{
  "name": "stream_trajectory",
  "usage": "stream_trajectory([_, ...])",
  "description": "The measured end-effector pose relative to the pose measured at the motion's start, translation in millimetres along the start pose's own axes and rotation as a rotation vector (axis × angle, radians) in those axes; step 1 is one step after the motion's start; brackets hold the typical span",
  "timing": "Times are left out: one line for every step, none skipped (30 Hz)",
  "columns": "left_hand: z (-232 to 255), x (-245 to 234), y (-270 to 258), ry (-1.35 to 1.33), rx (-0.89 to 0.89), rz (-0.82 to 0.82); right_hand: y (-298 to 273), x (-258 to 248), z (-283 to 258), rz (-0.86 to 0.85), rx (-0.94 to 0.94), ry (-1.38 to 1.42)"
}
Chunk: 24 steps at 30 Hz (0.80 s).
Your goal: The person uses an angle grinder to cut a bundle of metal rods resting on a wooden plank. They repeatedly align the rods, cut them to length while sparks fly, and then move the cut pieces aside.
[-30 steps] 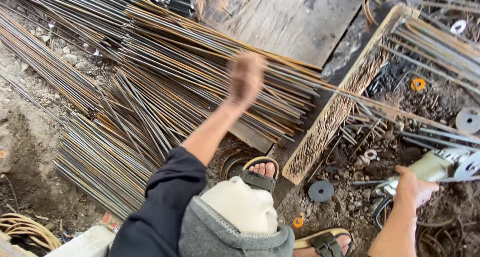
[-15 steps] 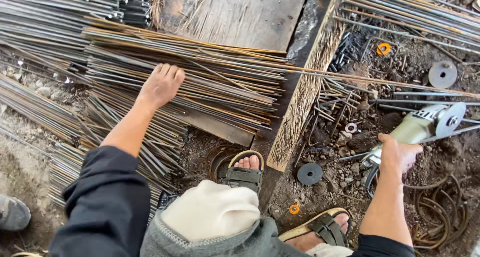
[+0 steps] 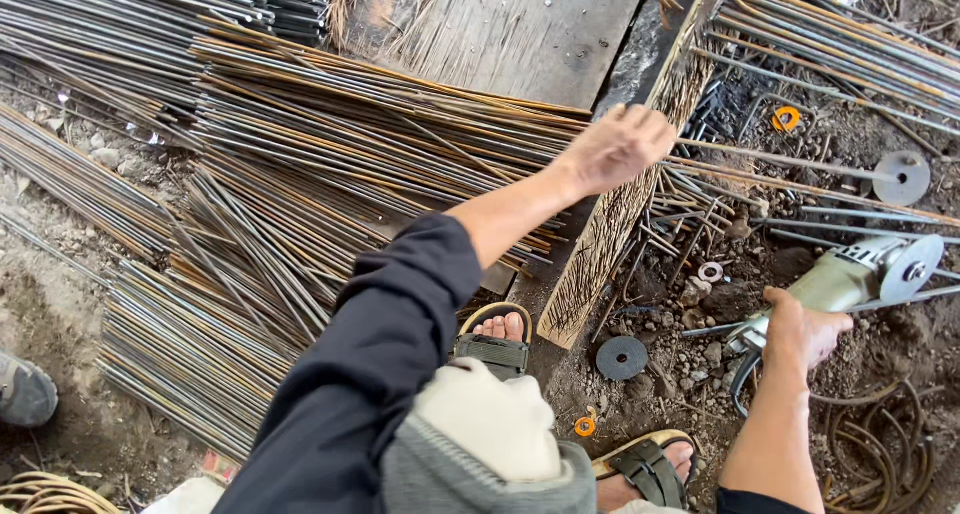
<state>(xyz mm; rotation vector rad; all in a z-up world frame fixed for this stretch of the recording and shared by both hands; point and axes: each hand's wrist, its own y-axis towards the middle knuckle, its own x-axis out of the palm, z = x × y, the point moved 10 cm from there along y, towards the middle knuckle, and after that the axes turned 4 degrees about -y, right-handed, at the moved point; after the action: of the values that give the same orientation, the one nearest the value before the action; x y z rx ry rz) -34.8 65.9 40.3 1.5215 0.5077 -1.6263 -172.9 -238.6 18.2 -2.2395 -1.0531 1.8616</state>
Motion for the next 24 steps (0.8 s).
stream_trajectory([9.7, 7.1, 6.6, 0.1, 0.045, 0.048, -0.5, 1.0, 0.3, -0.013, 0.009, 0.005])
stream_trajectory([19.8, 15.0, 13.4, 0.2, 0.09, 0.096, -0.5, 1.8, 0.7, -0.025, 0.018, 0.01])
stream_trajectory([22.6, 17.9, 13.1, 0.203, 0.086, 0.095, 2.0, 3.0, 2.1, -0.028, 0.014, 0.008])
stream_trajectory([24.1, 19.0, 13.1, 0.164, 0.069, 0.112, 5.0, 2.9, 2.9, -0.019, 0.005, 0.01])
stream_trajectory([26.0, 20.5, 12.4, 0.125, 0.054, 0.126, 7.3, 3.4, 5.0, -0.01, -0.001, 0.013])
stream_trajectory([24.9, 15.3, 11.5, 0.127, 0.052, 0.124, 9.3, 3.7, 5.0, -0.014, -0.002, 0.012])
stream_trajectory([30.5, 23.1, 9.3, 0.334, 0.116, 0.005, 10.0, 3.0, 5.2, -0.008, -0.015, 0.037])
stream_trajectory([33.3, 31.7, 5.3, 0.541, 0.181, -0.115, 10.7, 2.2, 5.7, -0.001, -0.029, 0.063])
stream_trajectory([33.4, 36.8, 4.2, 0.539, 0.182, -0.118, 11.4, 2.9, 6.4, -0.003, -0.027, 0.061])
stream_trajectory([30.2, 45.3, 2.8, 0.462, 0.153, -0.172, 11.9, 2.9, 8.0, 0.003, -0.016, 0.045])
stream_trajectory([25.9, 53.1, 2.8, 0.387, 0.124, -0.221, 12.9, 2.5, 7.3, 0.01, -0.008, 0.031])
stream_trajectory([24.6, 58.8, 2.1, 0.388, 0.124, -0.22, 10.3, 2.3, 5.3, 0.01, -0.009, 0.033])
stream_trajectory([30.3, 69.5, -1.2, 0.763, 0.244, -0.22, 7.9, 1.3, 3.5, 0.01, -0.01, 0.025])
stream_trajectory([33.4, 82.0, -5.4, 1.138, 0.362, -0.217, 5.4, 0.3, 1.8, 0.011, -0.011, 0.018])
stream_trajectory([35.0, 74.3, -3.7, 1.14, 0.361, -0.214, 7.9, 1.2, 2.8, 0.012, -0.014, 0.021])
stream_trajectory([36.7, 57.8, 1.0, 0.93, 0.281, -0.16, 10.5, 2.5, 3.9, 0.01, -0.015, 0.035])
stream_trajectory([38.1, 42.2, 4.0, 0.715, 0.202, -0.109, 12.7, 3.1, 7.4, 0.008, -0.013, 0.047])
stream_trajectory([38.6, 43.3, 4.0, 0.714, 0.203, -0.108, 11.3, 2.9, 5.1, 0.01, -0.012, 0.047])
stream_trajectory([34.2, 40.1, 5.9, 0.457, 0.12, -0.098, 9.6, 2.8, 3.6, 0.005, -0.014, 0.033])
stream_trajectory([28.7, 38.6, 7.4, 0.201, 0.037, -0.088, 8.2, 2.7, 2.1, 0.001, -0.015, 0.02])
stream_trajectory([29.4, 37.3, 7.2, 0.199, 0.042, -0.088, 6.5, 1.7, 1.4, 0.003, -0.011, 0.022])
stream_trajectory([29.2, 34.7, 7.2, 0.213, 0.035, -0.074, 4.8, 1.0, -0.4, 0.003, -0.02, 0.017])
stream_trajectory([29.3, 32.2, 6.7, 0.226, 0.028, -0.06, 2.9, 0.4, -1.7, 0.003, -0.029, 0.012])
stream_trajectory([29.7, 33.0, 5.3, 0.224, 0.033, -0.06, 3.8, 0.9, -2.2, 0.005, -0.025, 0.014])
